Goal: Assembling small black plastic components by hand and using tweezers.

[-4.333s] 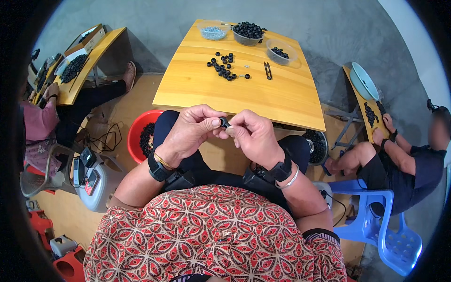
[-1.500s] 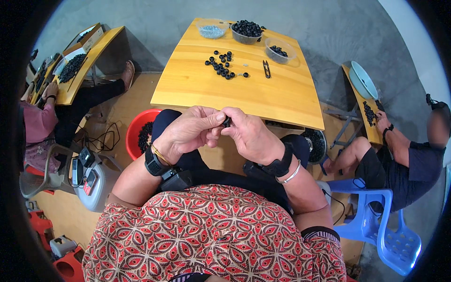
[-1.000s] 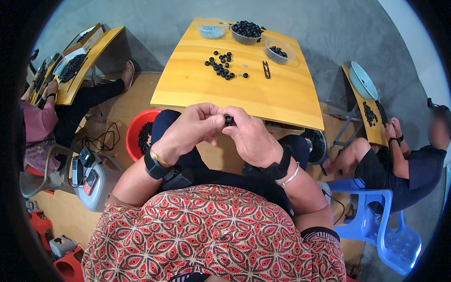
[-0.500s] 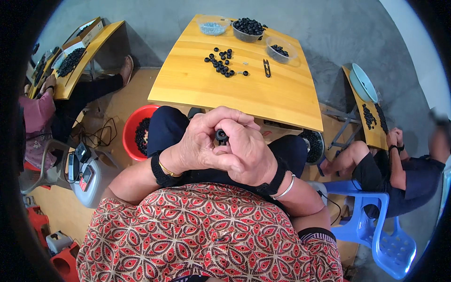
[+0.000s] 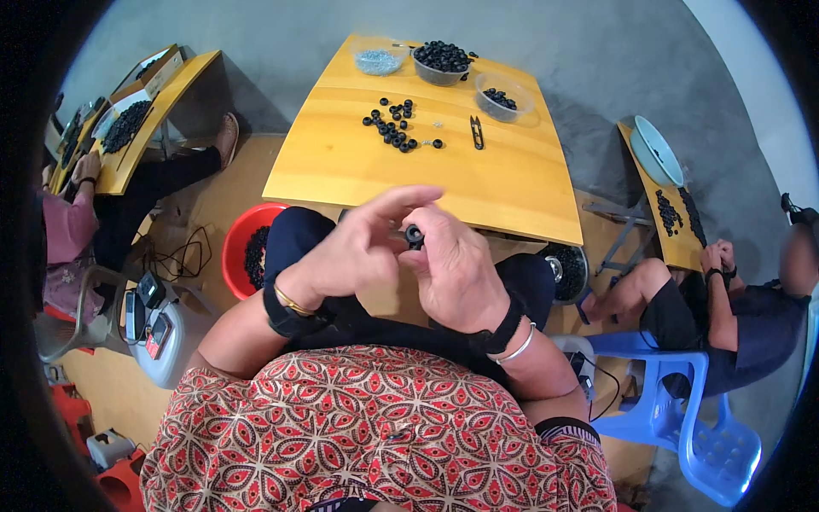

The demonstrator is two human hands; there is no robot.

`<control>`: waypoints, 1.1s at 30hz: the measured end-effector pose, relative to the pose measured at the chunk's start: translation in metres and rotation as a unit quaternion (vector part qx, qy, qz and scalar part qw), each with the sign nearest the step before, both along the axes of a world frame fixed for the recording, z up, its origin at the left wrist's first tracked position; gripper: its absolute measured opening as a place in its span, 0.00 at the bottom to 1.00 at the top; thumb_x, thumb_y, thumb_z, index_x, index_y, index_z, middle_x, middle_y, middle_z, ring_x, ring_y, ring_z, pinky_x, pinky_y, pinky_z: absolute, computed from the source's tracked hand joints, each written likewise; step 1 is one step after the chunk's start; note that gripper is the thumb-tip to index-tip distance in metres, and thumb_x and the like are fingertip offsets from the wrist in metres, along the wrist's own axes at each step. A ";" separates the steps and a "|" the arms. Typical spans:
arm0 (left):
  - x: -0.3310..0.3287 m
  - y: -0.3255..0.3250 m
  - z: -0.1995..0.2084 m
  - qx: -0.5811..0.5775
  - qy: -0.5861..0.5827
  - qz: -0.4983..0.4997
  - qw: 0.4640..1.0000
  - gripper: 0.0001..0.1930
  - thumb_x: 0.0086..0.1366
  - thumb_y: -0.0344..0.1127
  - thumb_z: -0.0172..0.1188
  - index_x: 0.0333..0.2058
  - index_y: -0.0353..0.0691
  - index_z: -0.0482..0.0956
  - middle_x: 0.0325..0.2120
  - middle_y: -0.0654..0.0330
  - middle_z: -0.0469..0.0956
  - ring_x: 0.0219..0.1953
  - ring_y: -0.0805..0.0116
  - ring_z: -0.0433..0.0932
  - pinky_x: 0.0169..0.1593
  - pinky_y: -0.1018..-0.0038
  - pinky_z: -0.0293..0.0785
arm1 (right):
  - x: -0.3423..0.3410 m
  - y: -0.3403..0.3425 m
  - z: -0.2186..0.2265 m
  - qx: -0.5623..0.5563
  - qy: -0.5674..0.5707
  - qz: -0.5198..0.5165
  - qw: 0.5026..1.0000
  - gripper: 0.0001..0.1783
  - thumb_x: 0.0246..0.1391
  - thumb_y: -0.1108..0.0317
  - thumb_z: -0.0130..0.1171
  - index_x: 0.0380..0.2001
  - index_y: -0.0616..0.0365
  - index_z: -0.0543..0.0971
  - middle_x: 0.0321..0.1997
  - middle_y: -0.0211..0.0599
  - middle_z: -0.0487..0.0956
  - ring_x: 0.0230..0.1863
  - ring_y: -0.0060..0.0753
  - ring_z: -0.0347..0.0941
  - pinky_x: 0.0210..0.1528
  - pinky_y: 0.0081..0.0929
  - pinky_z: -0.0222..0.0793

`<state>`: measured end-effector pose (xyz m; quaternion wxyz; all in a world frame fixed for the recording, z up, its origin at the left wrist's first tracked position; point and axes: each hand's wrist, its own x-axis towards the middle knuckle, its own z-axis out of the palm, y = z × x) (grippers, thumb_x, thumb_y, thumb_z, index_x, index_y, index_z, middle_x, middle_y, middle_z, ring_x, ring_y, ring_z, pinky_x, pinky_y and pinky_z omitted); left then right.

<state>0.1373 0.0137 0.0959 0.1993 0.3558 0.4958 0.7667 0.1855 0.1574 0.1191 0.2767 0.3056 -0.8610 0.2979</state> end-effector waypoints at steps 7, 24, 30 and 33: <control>-0.006 -0.012 -0.005 -0.002 -0.218 -0.152 0.964 0.11 0.56 0.39 0.56 0.29 0.36 0.73 0.22 0.65 0.72 0.24 0.78 0.71 0.26 0.80 0.72 | -0.006 0.007 0.001 0.050 0.010 -0.014 0.999 0.18 0.38 0.77 0.55 0.37 0.62 0.65 0.31 0.43 0.66 0.32 0.46 0.64 0.30 0.34 0.62; -0.006 -0.007 -0.008 0.005 -0.278 -0.108 0.955 0.11 0.58 0.35 0.54 0.27 0.31 0.74 0.19 0.62 0.72 0.17 0.80 0.66 0.19 0.84 0.64 | -0.012 0.001 -0.018 0.003 -0.066 0.023 0.998 0.17 0.43 0.72 0.54 0.38 0.61 0.63 0.30 0.43 0.65 0.31 0.45 0.63 0.31 0.35 0.60; -0.009 -0.015 0.004 -0.078 -0.218 -0.096 0.968 0.23 0.49 0.42 0.63 0.40 0.36 0.68 0.29 0.61 0.72 0.28 0.76 0.71 0.29 0.80 0.71 | -0.013 0.008 -0.008 0.002 -0.047 0.031 0.998 0.17 0.44 0.71 0.55 0.38 0.61 0.63 0.30 0.44 0.67 0.30 0.46 0.66 0.32 0.34 0.62; 0.004 -0.006 0.005 0.001 -0.022 0.006 1.000 0.47 0.30 0.46 0.72 0.49 0.36 0.57 0.41 0.58 0.69 0.43 0.70 0.68 0.43 0.75 0.67 | -0.003 0.001 0.002 -0.002 -0.042 0.028 0.999 0.18 0.42 0.70 0.56 0.37 0.61 0.64 0.30 0.44 0.69 0.29 0.46 0.68 0.30 0.33 0.64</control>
